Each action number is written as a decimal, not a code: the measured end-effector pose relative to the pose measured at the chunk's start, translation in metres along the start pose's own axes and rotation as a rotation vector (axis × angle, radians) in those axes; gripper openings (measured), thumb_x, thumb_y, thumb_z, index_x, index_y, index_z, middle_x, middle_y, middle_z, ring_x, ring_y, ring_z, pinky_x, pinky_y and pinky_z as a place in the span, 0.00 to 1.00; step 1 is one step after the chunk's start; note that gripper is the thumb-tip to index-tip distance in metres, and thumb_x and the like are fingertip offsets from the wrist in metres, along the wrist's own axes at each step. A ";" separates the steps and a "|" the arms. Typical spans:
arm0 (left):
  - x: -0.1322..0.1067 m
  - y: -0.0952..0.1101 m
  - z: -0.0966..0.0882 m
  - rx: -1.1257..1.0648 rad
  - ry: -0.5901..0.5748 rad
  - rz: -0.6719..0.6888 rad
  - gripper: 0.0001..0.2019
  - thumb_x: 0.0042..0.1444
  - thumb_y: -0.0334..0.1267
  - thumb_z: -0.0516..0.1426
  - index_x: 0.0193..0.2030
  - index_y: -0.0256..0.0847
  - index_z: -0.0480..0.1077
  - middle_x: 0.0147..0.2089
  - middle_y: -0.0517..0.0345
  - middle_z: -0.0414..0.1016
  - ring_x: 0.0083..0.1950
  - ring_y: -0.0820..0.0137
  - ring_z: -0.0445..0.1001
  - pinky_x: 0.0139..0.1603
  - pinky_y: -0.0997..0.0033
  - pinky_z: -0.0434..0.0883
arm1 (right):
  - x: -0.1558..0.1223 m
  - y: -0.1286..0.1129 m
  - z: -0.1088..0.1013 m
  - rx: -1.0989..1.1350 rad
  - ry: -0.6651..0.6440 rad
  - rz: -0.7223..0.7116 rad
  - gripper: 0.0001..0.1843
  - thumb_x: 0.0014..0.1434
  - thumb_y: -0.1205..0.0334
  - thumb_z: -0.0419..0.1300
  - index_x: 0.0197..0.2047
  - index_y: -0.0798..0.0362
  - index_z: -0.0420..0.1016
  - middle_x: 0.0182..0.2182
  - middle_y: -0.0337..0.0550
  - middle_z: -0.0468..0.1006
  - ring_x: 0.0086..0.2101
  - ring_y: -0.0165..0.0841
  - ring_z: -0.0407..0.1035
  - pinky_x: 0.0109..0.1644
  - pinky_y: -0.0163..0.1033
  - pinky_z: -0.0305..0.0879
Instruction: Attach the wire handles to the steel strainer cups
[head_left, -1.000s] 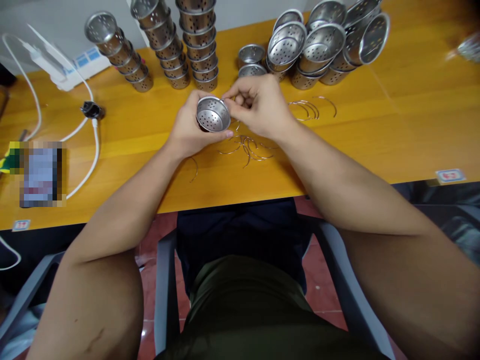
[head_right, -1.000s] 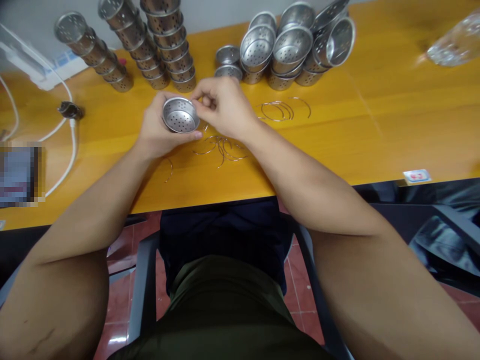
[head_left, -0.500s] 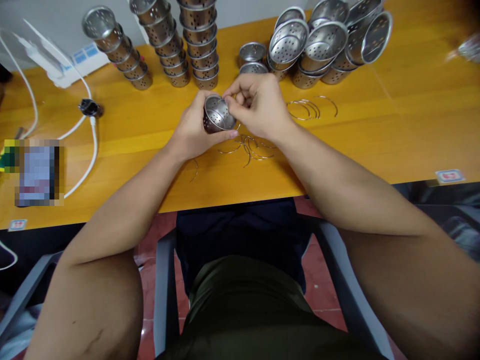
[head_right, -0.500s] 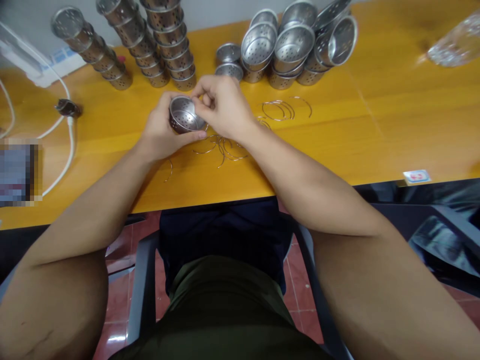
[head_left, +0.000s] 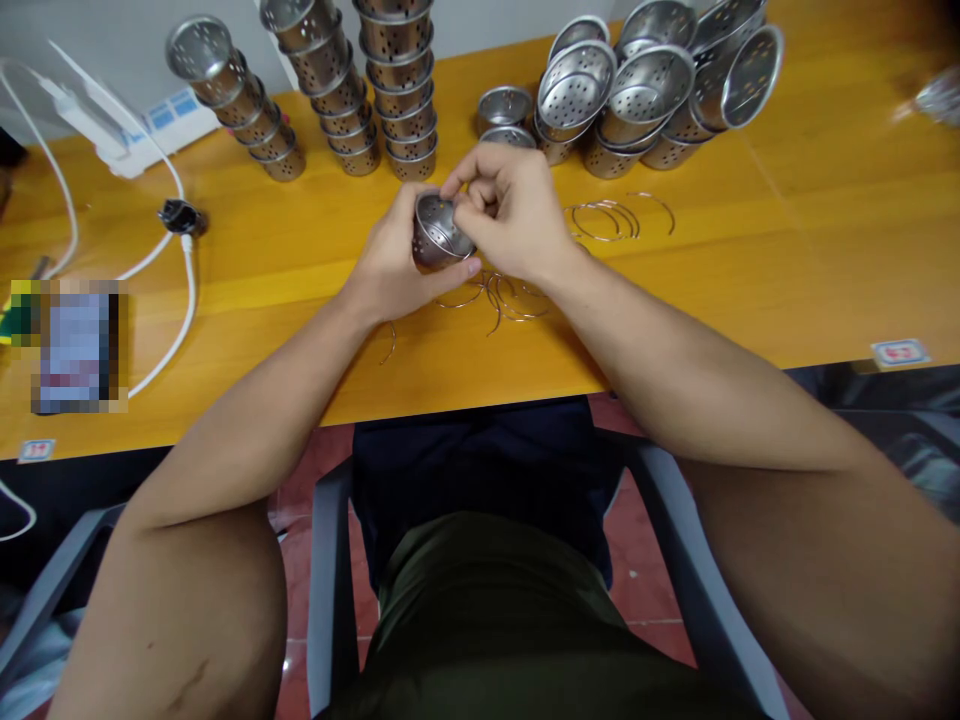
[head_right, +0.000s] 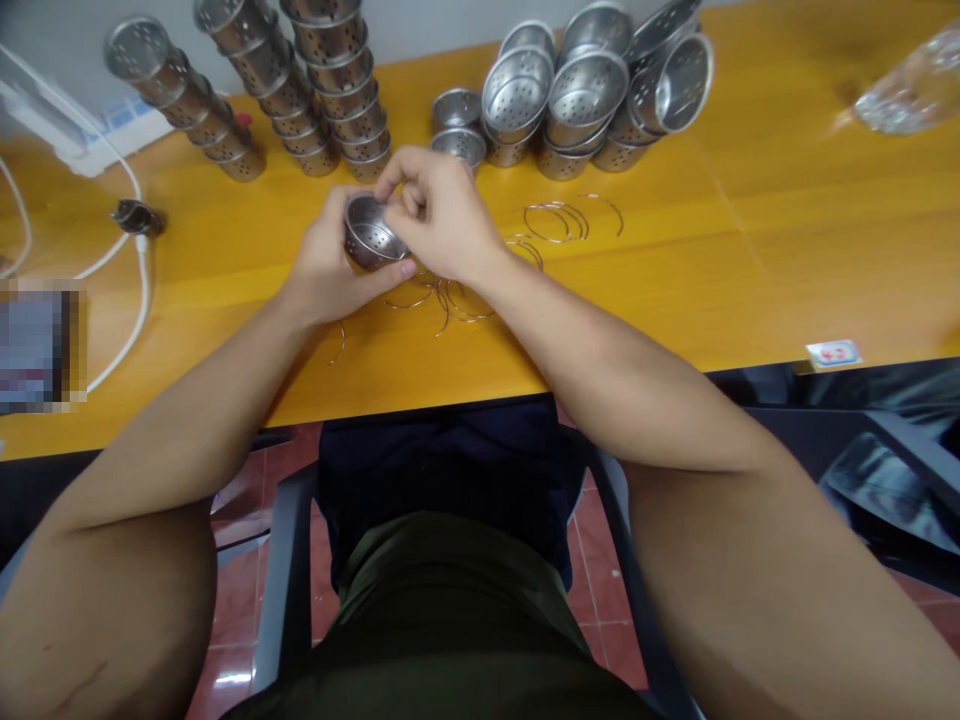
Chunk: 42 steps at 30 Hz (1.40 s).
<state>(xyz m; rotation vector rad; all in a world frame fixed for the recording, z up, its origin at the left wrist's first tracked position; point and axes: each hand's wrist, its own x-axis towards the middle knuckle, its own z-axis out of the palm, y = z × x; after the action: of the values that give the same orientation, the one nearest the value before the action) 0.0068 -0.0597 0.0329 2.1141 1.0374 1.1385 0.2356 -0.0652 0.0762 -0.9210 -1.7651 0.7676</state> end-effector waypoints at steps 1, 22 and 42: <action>0.001 -0.006 0.000 -0.008 0.000 0.016 0.42 0.58 0.63 0.90 0.68 0.56 0.76 0.64 0.47 0.87 0.67 0.35 0.89 0.71 0.29 0.88 | 0.000 0.000 -0.003 0.015 -0.024 0.001 0.15 0.75 0.47 0.82 0.42 0.37 0.83 0.28 0.37 0.73 0.32 0.44 0.68 0.38 0.51 0.71; 0.005 -0.024 -0.005 -0.089 0.015 0.033 0.44 0.51 0.65 0.89 0.67 0.59 0.75 0.65 0.49 0.87 0.69 0.35 0.85 0.75 0.24 0.84 | -0.002 0.000 -0.015 0.268 -0.185 -0.024 0.40 0.66 0.15 0.87 0.41 0.42 0.81 0.27 0.35 0.73 0.28 0.38 0.66 0.32 0.47 0.66; 0.002 -0.012 -0.011 -0.042 -0.010 0.069 0.42 0.54 0.52 0.86 0.70 0.59 0.73 0.65 0.50 0.87 0.66 0.38 0.87 0.74 0.29 0.85 | -0.004 -0.009 -0.008 0.241 -0.182 0.063 0.36 0.62 0.28 0.95 0.38 0.41 0.79 0.30 0.39 0.79 0.37 0.45 0.76 0.40 0.49 0.76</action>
<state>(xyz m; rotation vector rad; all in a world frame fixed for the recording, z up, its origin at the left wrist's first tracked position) -0.0064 -0.0507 0.0307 2.1352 0.9351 1.1702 0.2422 -0.0726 0.0841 -0.7669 -1.7579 1.1081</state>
